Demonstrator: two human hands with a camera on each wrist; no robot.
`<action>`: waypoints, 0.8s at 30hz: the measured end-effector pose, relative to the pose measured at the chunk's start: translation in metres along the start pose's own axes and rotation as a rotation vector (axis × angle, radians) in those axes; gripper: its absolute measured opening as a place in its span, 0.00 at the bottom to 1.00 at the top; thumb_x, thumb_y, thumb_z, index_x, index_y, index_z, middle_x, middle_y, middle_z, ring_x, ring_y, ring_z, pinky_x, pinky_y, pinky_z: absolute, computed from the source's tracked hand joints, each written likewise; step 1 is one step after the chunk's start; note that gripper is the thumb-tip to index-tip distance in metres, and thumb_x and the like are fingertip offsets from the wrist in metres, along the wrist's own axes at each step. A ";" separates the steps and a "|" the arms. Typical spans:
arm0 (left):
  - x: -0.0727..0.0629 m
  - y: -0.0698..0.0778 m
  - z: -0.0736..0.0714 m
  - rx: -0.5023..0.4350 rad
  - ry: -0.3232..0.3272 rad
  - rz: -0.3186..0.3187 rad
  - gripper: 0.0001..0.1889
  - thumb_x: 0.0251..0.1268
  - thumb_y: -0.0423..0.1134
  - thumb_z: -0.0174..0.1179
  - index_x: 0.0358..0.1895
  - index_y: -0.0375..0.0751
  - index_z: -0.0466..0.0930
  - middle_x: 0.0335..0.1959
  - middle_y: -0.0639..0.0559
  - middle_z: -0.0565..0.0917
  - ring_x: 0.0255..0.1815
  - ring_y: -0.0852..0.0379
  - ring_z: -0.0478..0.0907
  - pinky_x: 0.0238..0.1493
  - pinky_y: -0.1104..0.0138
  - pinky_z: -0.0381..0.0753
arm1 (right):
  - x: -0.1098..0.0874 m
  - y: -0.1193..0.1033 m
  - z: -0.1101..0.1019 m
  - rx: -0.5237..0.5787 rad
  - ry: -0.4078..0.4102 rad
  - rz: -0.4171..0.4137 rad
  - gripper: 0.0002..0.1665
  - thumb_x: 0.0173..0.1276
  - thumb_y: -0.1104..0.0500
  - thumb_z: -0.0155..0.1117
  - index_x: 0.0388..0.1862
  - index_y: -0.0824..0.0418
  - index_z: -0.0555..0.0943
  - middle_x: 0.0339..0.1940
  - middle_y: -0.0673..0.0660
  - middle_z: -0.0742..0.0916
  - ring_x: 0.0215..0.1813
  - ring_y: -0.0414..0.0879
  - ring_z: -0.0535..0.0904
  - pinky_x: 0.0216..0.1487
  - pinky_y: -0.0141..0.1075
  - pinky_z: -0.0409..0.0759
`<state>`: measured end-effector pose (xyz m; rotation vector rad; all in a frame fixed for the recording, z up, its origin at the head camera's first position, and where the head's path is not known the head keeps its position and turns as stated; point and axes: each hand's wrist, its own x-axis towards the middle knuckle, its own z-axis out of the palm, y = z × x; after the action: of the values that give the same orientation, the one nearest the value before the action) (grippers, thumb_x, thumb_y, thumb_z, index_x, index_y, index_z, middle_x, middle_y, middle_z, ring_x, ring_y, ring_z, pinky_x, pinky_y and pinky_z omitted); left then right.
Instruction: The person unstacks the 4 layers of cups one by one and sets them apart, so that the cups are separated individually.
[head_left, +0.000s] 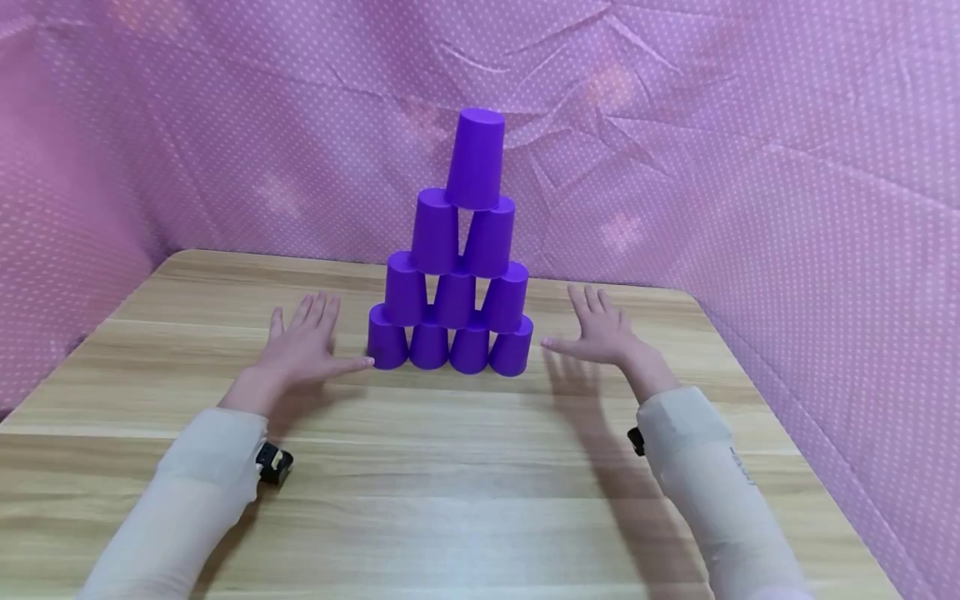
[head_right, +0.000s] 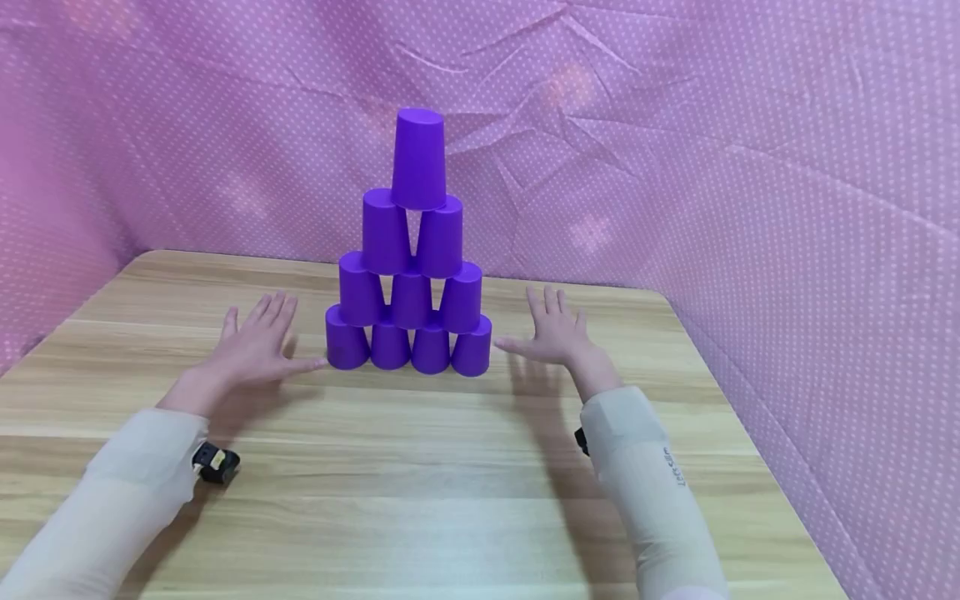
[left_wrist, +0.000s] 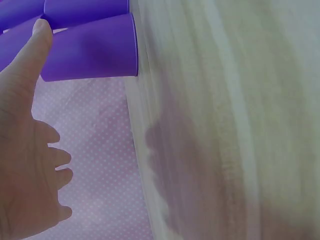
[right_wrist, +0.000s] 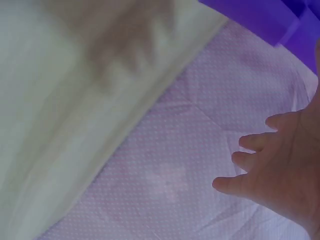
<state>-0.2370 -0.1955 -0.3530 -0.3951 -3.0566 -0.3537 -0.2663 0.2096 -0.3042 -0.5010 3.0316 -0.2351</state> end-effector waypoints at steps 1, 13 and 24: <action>0.001 0.000 0.000 -0.008 0.003 -0.001 0.59 0.40 0.75 0.43 0.65 0.34 0.31 0.65 0.38 0.34 0.64 0.44 0.27 0.53 0.47 0.15 | 0.001 0.000 -0.004 0.015 0.004 -0.001 0.60 0.50 0.28 0.48 0.67 0.61 0.36 0.66 0.68 0.44 0.64 0.62 0.34 0.57 0.63 0.38; 0.012 -0.007 0.006 -0.228 0.063 -0.019 0.60 0.38 0.71 0.52 0.65 0.33 0.34 0.66 0.37 0.38 0.64 0.41 0.36 0.57 0.44 0.25 | 0.018 -0.020 -0.057 0.084 0.048 -0.003 0.59 0.50 0.29 0.51 0.68 0.58 0.37 0.67 0.64 0.46 0.65 0.60 0.36 0.58 0.61 0.36; 0.020 -0.003 0.019 -0.567 0.080 -0.026 0.60 0.37 0.61 0.63 0.66 0.34 0.34 0.65 0.34 0.44 0.60 0.35 0.51 0.59 0.49 0.51 | 0.032 -0.042 -0.089 0.237 0.128 -0.123 0.57 0.53 0.37 0.56 0.67 0.64 0.39 0.66 0.64 0.51 0.66 0.55 0.43 0.63 0.48 0.44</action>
<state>-0.2572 -0.1895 -0.3710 -0.3433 -2.8337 -1.2095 -0.2909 0.1727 -0.2109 -0.6762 3.0376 -0.6472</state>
